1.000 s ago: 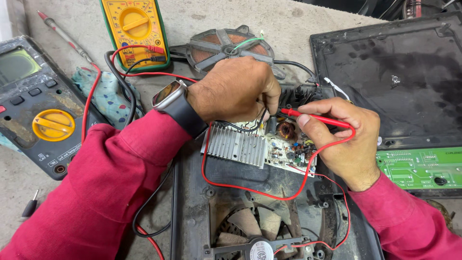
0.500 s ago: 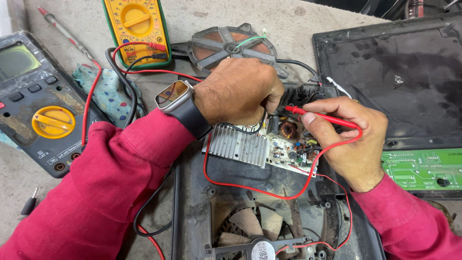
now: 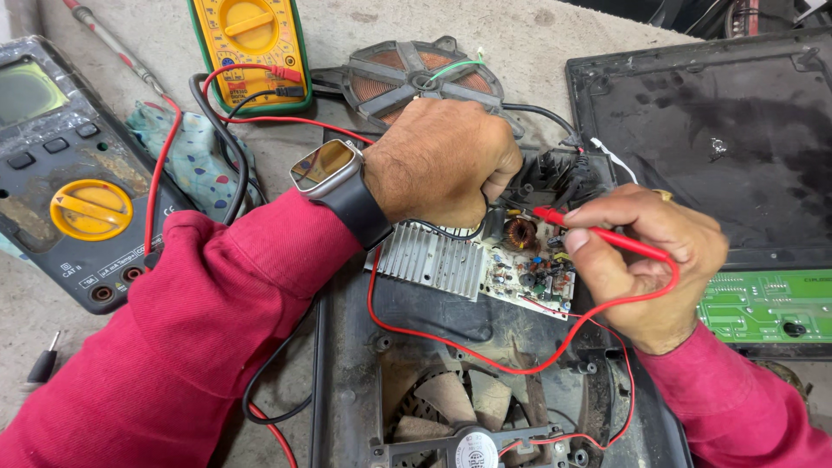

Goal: The person solders a wire on a circuit board using a soldering iron, dipping the iron in a flux container, then probes components on the board with multimeter test leads to test the repair. They handle the board inside a disassembled appliance housing on a cluttered workbench.

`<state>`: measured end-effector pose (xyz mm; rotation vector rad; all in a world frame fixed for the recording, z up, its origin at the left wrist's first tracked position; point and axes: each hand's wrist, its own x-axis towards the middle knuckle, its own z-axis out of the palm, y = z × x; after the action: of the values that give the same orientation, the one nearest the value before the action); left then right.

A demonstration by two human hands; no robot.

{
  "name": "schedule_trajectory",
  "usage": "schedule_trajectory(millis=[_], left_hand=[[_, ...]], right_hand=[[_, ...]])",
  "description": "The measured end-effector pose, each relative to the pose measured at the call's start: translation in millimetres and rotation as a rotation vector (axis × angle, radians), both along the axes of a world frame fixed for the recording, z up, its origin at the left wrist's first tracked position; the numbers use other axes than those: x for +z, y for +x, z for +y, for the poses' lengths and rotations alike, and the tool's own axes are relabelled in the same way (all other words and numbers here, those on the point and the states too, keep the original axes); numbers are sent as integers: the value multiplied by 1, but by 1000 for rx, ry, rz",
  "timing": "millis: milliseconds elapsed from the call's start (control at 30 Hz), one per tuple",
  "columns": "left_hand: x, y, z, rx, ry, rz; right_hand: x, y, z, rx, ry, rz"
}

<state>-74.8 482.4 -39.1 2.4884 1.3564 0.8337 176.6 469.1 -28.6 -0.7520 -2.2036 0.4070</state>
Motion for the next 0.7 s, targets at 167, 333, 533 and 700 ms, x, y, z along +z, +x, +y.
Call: schedule_trajectory(millis=[167, 333, 533, 700], left_hand=[[-3, -1, 1, -14, 41, -23], [-6, 0, 2, -15, 99, -81], [-6, 0, 2, -24, 108, -73], [-9, 5, 2, 49, 118, -54]], right_hand=[[1, -6, 0, 41, -80, -73], [-2, -16, 3, 61, -242, -58], [1, -20, -1, 82, -33, -135], [3, -26, -1, 76, -6, -292]])
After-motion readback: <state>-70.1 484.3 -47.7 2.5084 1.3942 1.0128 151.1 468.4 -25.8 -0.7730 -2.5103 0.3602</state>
